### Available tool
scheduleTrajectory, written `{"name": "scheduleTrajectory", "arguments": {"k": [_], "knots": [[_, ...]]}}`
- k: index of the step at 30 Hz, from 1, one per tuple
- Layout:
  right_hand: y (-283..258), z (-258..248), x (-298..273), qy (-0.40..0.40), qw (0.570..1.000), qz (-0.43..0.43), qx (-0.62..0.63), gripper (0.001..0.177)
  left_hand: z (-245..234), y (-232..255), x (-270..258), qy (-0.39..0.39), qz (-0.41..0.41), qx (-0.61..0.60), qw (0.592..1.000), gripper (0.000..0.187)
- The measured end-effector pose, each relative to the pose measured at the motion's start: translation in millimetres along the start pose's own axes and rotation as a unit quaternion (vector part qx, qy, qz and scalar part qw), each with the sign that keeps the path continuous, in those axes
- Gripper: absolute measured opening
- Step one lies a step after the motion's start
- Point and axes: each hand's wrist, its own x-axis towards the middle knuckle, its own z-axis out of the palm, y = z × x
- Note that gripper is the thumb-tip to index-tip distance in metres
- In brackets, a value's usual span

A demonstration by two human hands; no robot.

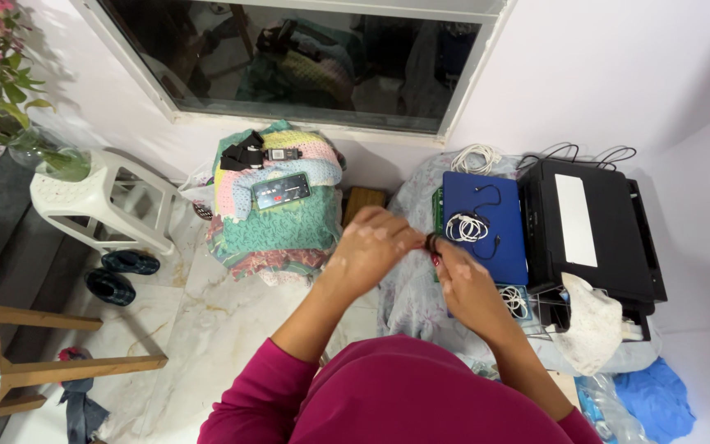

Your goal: The person organizes several USB cables by coiling them and placing them into a small drawer. They handle black and white cables one at a time, coil each, and store them in a drawer beneath a blue laptop.

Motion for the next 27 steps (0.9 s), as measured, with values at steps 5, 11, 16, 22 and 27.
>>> {"name": "scheduleTrajectory", "arguments": {"k": [5, 11, 16, 22, 27], "knots": [[24.0, 8.6, -3.8, -0.123, 0.947, 0.078, 0.287, 0.028, -5.9, -13.8, 8.0, -0.012, -0.057, -0.145, 0.988, 0.011], [47.1, 17.6, -9.1, -0.107, 0.731, 0.059, 0.672, 0.031, 44.7, -16.0, -19.6, -0.076, -0.282, -0.605, 0.741, 0.023], [47.1, 20.2, -11.0, -0.060, 0.669, 0.023, 0.740, 0.028, 94.1, 4.1, -43.6, -0.002, -0.332, -0.736, 0.590, 0.029], [36.3, 36.3, -4.4, 0.048, 0.665, 0.023, 0.745, 0.024, 112.1, 31.0, -46.5, 0.079, -0.383, -0.735, 0.554, 0.033], [38.2, 38.3, -4.5, 0.063, 0.714, 0.069, 0.694, 0.023, 101.8, 27.6, -42.1, 0.085, -0.378, -0.690, 0.612, 0.029]]}}
